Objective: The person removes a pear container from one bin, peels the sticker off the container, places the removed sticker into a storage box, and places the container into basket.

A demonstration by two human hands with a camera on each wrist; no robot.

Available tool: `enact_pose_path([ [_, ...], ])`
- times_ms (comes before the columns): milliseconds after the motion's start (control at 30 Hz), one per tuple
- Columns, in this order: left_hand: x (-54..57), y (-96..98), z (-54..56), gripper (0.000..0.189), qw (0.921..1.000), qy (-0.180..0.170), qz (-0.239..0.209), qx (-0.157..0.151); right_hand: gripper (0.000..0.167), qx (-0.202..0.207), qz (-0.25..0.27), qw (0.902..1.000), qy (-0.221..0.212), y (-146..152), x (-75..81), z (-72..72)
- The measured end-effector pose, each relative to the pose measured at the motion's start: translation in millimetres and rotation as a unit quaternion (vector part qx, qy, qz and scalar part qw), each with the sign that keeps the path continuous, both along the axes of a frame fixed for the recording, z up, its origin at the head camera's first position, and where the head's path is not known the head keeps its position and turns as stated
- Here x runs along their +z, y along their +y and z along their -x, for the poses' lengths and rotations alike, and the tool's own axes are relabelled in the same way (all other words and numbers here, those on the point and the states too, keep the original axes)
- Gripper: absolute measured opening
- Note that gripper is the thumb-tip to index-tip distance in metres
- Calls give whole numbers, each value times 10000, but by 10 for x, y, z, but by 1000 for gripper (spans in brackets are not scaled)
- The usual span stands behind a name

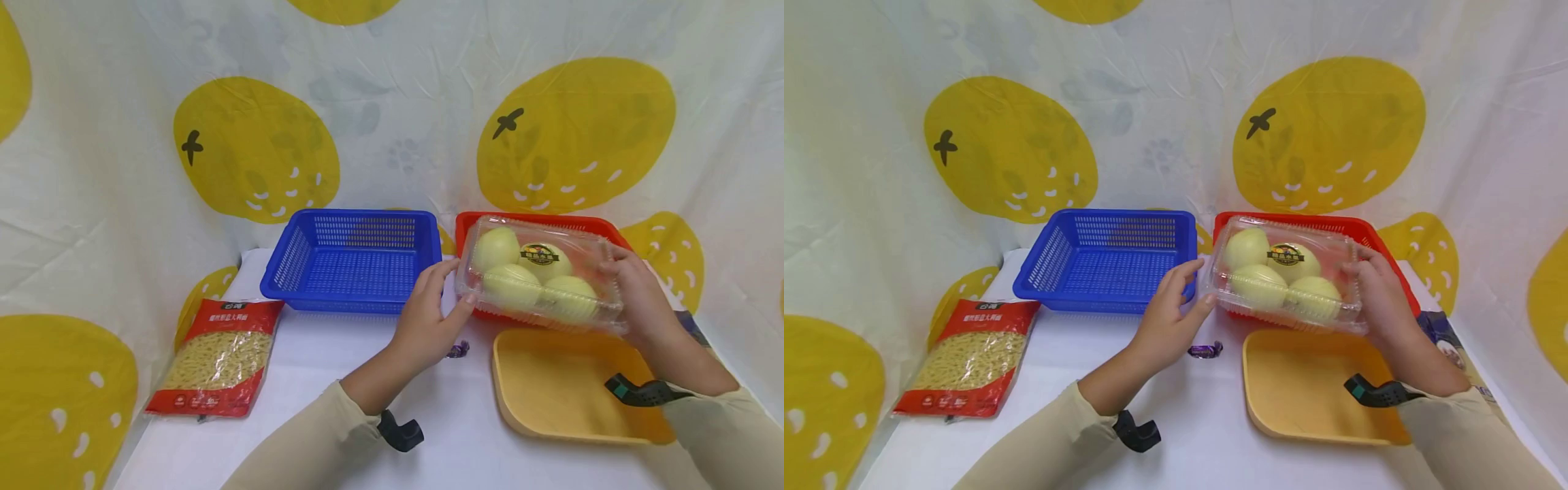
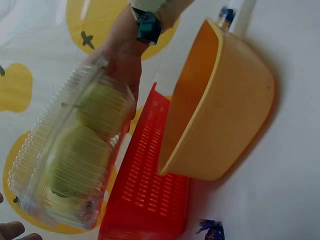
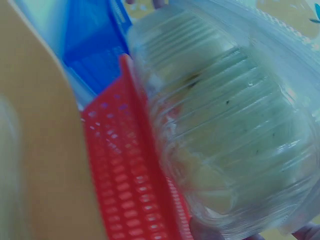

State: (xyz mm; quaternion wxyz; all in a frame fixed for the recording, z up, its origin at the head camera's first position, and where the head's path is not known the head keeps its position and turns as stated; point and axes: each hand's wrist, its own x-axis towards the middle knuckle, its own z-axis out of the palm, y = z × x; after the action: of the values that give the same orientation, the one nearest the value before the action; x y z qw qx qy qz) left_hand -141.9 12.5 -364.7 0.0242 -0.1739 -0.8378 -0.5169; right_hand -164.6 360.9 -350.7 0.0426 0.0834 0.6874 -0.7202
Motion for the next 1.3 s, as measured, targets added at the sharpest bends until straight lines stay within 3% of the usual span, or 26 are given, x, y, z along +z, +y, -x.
enact_pose_path([
  [167, -16, -133, -35, 63, 9999, 92, -1, -120, 52, -45, -689, 9975, 172, -147, -48, -104],
  [433, -77, -428, -129, 62, 9995, 299, 6, -95, 43, 139, -190, 9987, 455, -388, -41, -208],
  [700, -84, -634, -246, 61, 9992, 397, -109, -16, 46, 115, -304, 9970, 709, -668, -78, -273],
  [867, -72, -757, -300, 61, 9990, 441, -120, 10, 48, 122, -250, 9982, 536, -803, -65, -344],
  [1100, -61, -926, -432, 61, 9996, 168, -79, 205, 50, 219, -162, 9985, 477, -987, -62, -440],
  [1300, -78, -1059, -543, 59, 9990, 323, -120, 276, 53, 46, -230, 9986, 464, -1182, -109, -506],
])
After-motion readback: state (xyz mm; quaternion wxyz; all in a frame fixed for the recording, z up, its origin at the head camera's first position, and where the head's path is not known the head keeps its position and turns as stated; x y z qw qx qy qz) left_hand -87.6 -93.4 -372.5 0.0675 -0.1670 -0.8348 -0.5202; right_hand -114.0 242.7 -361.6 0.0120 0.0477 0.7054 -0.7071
